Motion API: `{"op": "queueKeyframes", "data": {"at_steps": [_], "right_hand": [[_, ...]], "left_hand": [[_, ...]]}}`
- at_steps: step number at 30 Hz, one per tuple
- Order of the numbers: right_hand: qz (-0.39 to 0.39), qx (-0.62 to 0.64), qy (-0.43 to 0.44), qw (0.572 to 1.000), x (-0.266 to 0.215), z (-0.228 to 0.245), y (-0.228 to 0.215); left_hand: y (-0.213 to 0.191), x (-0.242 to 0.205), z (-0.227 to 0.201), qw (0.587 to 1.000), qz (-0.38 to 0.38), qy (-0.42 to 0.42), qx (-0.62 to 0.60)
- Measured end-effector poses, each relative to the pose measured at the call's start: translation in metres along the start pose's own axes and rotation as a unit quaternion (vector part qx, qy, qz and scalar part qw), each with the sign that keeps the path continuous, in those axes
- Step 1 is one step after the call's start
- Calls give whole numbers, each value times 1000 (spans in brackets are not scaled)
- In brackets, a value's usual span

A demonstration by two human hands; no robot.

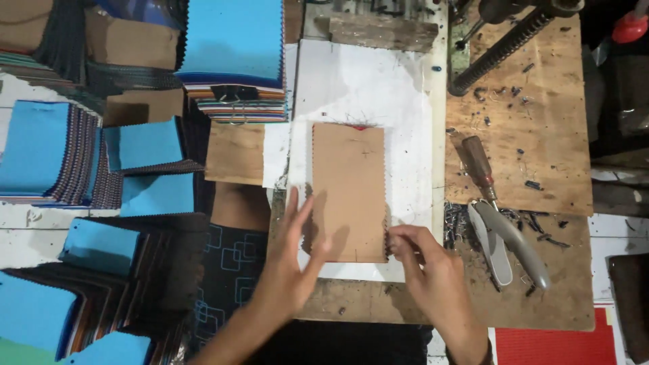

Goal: The person is assembling notebooks by drilling holes in stacks of covers and pages using a drill press, then aligning and stacking the components.

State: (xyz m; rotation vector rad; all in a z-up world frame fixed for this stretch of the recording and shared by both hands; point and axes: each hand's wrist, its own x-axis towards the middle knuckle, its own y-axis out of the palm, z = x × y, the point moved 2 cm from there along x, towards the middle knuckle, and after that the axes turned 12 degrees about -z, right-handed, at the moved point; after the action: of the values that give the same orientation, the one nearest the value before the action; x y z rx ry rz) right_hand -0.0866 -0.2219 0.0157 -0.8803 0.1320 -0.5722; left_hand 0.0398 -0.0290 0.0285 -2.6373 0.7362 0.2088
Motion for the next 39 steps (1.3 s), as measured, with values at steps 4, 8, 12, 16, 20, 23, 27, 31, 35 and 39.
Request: {"op": "queueKeyframes", "data": {"at_steps": [4, 8, 12, 16, 20, 23, 27, 31, 35, 39], "right_hand": [[-42, -11, -21, 999, -10, 0, 10], [-53, -42, -29, 997, -9, 6, 7], [-18, -6, 103, 994, -8, 9, -5], [3, -25, 92, 995, -5, 12, -4], [-44, -17, -35, 998, -11, 4, 9], [-26, -20, -9, 999, -13, 3, 9], [-7, -33, -66, 997, -19, 5, 5], [-31, -96, -214, 972, -22, 16, 5], [-126, -232, -245, 933, -34, 20, 16], [-136, -200, -241, 940, -31, 29, 15]], "left_hand": [[24, -27, 17, 992, 41, 116, 24], [36, -32, 22, 979, 63, 171, 89], [13, -29, 28, 988, 17, 134, 80], [-3, -31, 54, 942, -97, 303, 105], [-5, -31, 47, 943, -110, 300, 98], [-3, -30, 50, 950, -102, 291, 50], [-6, -28, 51, 948, -95, 301, 24], [-8, -26, 50, 956, -86, 279, 34], [-8, -23, 51, 950, -97, 292, 53], [-4, -21, 58, 939, -93, 318, 89]]}}
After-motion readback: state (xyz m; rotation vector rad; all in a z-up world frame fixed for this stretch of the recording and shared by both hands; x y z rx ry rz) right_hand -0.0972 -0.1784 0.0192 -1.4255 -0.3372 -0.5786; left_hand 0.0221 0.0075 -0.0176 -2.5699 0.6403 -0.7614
